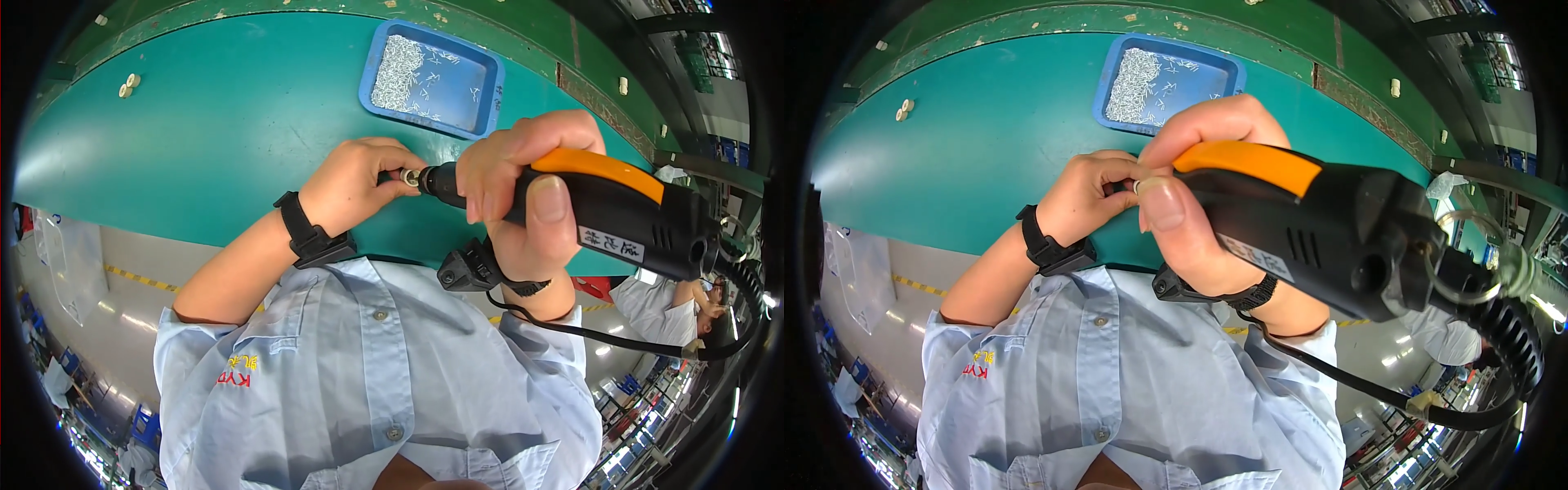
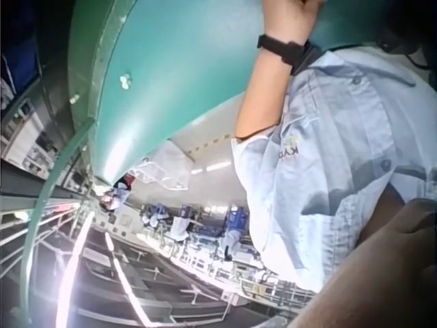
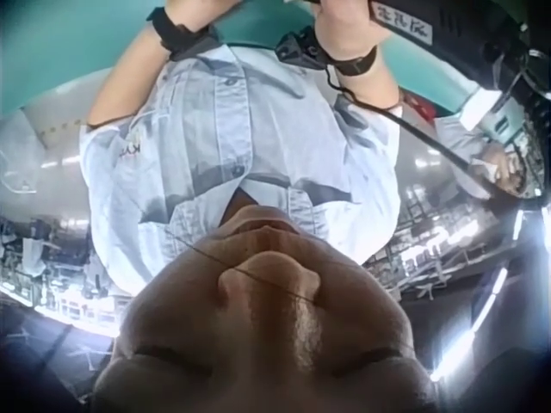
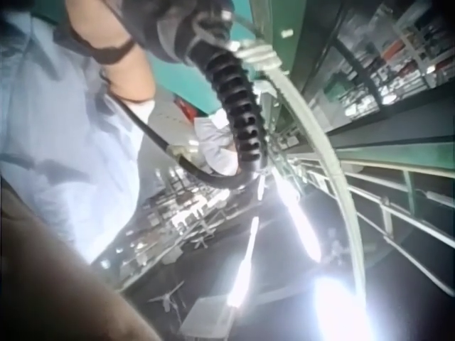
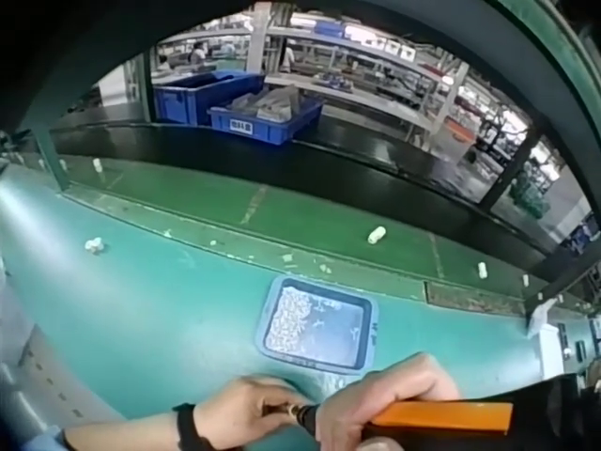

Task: The person picks up a white plastic component, inserts a metal pin from a blue tray into it, and drives the pin in using a power screwdriver, repeating this for several components.

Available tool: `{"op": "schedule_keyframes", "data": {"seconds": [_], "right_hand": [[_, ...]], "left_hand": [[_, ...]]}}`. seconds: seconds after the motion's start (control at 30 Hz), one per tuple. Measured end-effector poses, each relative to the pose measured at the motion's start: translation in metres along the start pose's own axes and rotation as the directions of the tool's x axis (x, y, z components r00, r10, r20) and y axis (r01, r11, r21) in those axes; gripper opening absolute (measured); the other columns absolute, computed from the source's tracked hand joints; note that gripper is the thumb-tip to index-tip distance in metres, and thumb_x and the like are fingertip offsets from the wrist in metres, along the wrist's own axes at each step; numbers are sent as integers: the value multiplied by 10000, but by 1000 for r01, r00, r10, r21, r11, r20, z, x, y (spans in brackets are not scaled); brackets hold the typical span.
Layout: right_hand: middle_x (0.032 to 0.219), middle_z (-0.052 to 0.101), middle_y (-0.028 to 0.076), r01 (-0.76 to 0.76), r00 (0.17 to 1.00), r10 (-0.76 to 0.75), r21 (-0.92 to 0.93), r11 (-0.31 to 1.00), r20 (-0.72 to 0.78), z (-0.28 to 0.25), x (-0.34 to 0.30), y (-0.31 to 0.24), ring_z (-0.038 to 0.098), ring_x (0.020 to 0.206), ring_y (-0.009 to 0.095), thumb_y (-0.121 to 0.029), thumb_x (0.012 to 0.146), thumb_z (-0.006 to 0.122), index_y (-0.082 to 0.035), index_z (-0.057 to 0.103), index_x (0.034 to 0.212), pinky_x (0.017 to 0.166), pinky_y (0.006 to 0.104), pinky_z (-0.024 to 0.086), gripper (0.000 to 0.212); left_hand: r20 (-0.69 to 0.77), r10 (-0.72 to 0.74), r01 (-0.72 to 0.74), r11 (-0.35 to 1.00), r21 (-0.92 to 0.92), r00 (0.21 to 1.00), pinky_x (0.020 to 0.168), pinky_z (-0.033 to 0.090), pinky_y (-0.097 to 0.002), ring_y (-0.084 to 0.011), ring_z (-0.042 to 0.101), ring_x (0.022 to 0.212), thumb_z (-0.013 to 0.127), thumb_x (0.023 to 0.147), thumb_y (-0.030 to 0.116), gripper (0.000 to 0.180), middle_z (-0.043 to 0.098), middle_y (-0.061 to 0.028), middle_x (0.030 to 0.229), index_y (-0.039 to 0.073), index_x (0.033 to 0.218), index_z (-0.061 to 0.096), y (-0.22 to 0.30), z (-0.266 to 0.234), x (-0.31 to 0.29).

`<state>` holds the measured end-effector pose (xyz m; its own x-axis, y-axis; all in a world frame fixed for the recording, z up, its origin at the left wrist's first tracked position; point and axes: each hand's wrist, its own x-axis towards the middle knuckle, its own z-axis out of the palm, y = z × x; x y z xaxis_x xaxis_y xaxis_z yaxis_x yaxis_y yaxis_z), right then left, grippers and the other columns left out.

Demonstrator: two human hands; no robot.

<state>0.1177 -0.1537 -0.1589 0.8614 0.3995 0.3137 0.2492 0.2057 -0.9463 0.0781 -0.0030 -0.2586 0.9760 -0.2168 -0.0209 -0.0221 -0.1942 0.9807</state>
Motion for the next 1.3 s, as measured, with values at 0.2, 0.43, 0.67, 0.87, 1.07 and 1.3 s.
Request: {"op": "schedule_keyframes", "data": {"seconds": [0.2, 0.43, 0.67, 0.87, 1.07, 1.3], "right_hand": [[507, 433, 16, -6, 1000, 7, -18, 1000, 28, 1, -1, 3, 428, 416, 121, -320, 847, 563, -43, 423, 867, 447, 278, 384, 311], [500, 435, 10, -12, 999, 13, -32, 999, 46, 9, 0, 1, 426, 412, 112, -316, 846, 566, -53, 418, 836, 445, 272, 383, 302], [530, 459, 17, -20, 991, 17, 20, 1000, 134, 4, 5, 3, 444, 427, 120, -342, 832, 611, -38, 425, 941, 458, 279, 379, 373], [547, 459, 3, 347, 934, -315, 228, 910, -165, -43, -5, -24, 469, 453, 126, -333, 819, 637, -60, 409, 1005, 450, 273, 353, 401], [572, 390, -4, 320, 901, -293, 34, 947, -322, -65, 0, -12, 385, 498, 95, -235, 871, 514, -50, 432, 999, 525, 256, 328, 239], [657, 516, 51, 198, 849, -188, -32, 980, -494, -78, -7, -3, 517, 556, 125, -6, 794, 549, -31, 471, 985, 517, 257, 461, 208]], "left_hand": [[-12, 21, -20, 999, 25, 1000, 602, 473, -306, -204, 583, 667, 679, 700, 20, 221, 610, -89, 773, 45, 919, 658, -2, 1, 0], [-10, 70, -69, 995, 72, 998, 609, 465, -326, -250, 575, 684, 679, 681, 20, 213, 604, -88, 765, 49, 891, 658, 4, -2, -2], [-6, 224, -218, 954, 203, 974, 662, 465, -373, -295, 578, 757, 652, 720, 62, 163, 608, -94, 796, 61, 883, 650, 0, -3, -1], [-94, 136, -96, 932, 350, 986, 628, 470, -317, -219, 577, 688, 645, 792, 120, 211, 598, -110, 885, 49, 987, 605, 25, -41, 13], [-222, 99, 9, 899, 438, 970, 586, 476, -295, -147, 583, 573, 650, 815, 203, 276, 628, -101, 801, 5, 998, 595, 12, -116, 122], [-379, 278, 114, 657, 745, 883, 868, 439, -391, -334, 558, 997, 688, 736, 305, 465, 607, -180, 1042, 45, 1110, 592, -27, -169, 183]]}}
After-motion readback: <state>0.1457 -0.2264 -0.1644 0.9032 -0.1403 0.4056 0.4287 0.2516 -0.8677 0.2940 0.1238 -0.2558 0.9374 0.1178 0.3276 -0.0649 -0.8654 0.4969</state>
